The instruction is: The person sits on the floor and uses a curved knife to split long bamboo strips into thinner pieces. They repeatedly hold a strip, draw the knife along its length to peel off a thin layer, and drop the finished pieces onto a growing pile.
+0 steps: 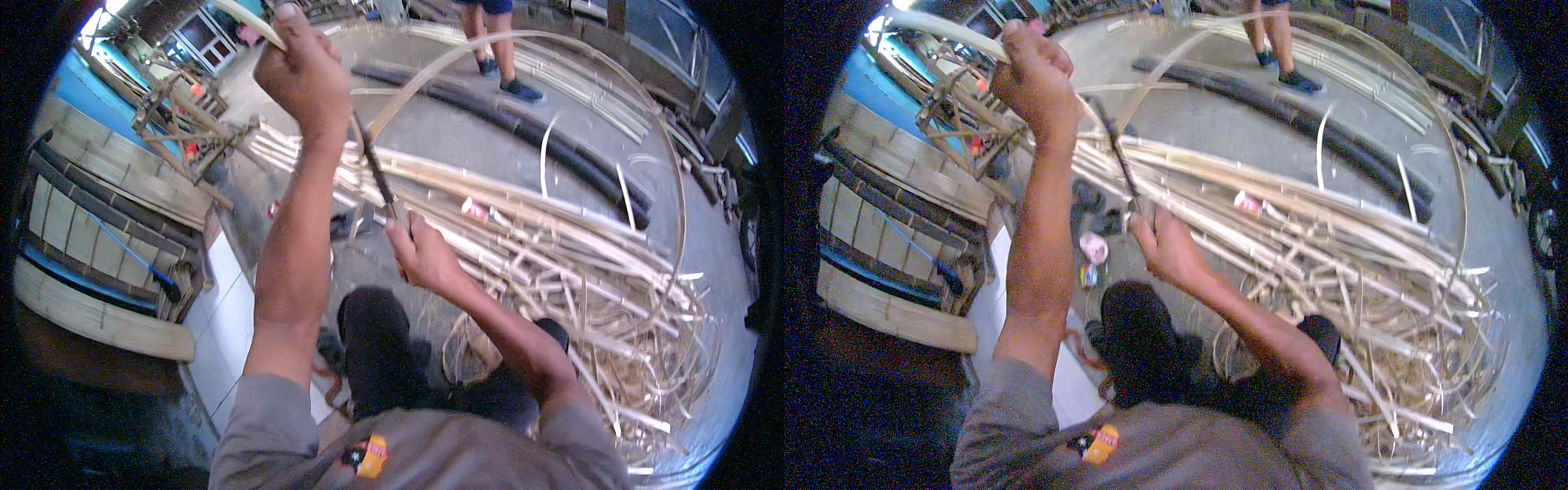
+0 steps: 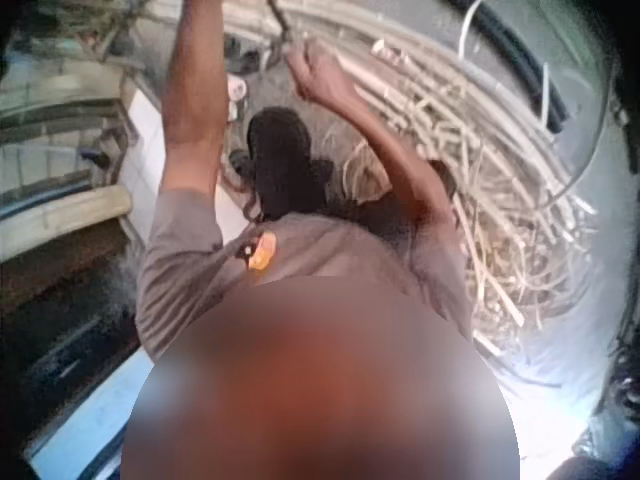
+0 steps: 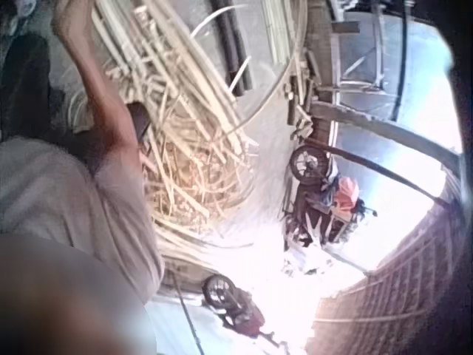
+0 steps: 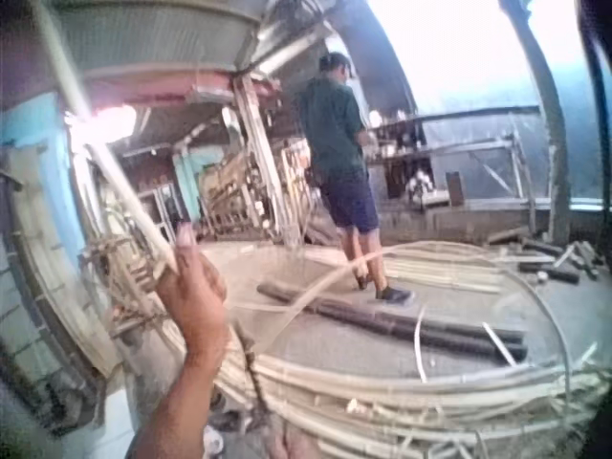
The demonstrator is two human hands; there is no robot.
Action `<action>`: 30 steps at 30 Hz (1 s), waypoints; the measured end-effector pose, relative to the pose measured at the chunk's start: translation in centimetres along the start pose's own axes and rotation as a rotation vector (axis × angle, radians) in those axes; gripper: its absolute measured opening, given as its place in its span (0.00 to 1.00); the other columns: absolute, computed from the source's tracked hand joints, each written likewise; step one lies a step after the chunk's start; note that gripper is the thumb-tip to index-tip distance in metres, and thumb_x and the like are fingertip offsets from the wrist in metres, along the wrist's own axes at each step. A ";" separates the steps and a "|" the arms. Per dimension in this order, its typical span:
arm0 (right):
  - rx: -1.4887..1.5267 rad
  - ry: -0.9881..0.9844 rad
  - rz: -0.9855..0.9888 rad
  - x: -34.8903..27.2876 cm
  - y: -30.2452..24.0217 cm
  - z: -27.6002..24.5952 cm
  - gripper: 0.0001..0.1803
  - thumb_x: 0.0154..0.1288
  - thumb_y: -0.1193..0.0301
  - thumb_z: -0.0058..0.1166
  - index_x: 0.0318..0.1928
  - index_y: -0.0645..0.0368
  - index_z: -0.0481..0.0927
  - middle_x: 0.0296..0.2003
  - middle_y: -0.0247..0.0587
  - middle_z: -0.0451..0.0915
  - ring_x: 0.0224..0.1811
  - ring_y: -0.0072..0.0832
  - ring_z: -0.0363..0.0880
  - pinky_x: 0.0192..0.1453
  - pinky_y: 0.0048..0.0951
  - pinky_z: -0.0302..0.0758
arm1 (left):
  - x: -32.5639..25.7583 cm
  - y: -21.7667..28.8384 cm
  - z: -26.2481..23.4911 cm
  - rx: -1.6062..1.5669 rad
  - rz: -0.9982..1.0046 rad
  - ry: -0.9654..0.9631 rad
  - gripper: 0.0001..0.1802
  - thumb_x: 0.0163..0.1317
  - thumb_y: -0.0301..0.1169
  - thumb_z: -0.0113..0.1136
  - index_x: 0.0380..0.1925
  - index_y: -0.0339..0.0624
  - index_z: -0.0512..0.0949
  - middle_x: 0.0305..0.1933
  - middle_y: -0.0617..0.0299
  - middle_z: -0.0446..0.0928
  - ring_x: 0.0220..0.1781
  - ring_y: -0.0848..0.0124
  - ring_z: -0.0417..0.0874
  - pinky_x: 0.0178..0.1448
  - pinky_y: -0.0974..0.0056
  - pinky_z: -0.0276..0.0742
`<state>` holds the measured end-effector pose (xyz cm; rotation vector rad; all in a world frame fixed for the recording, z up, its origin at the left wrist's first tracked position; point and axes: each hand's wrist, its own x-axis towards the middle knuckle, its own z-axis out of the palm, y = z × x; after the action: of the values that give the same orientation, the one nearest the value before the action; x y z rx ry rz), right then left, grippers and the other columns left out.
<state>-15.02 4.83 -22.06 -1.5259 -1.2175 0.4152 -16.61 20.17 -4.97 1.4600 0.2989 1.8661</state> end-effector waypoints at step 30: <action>0.467 -0.329 0.355 0.5 -5.0 1.2 0.26 0.76 0.51 0.50 0.51 0.66 0.70 0.20 0.37 0.74 0.17 0.26 0.75 0.19 0.33 0.72 | 2.8 3.0 -3.5 0.001 0.133 -0.039 0.24 0.77 0.48 0.54 0.29 0.39 0.78 0.14 0.75 0.56 0.14 0.83 0.55 0.19 0.70 0.50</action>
<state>-18.09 5.34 -17.95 -1.2888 -0.9949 1.1394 -21.28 20.82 -2.29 1.5485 0.1878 1.9396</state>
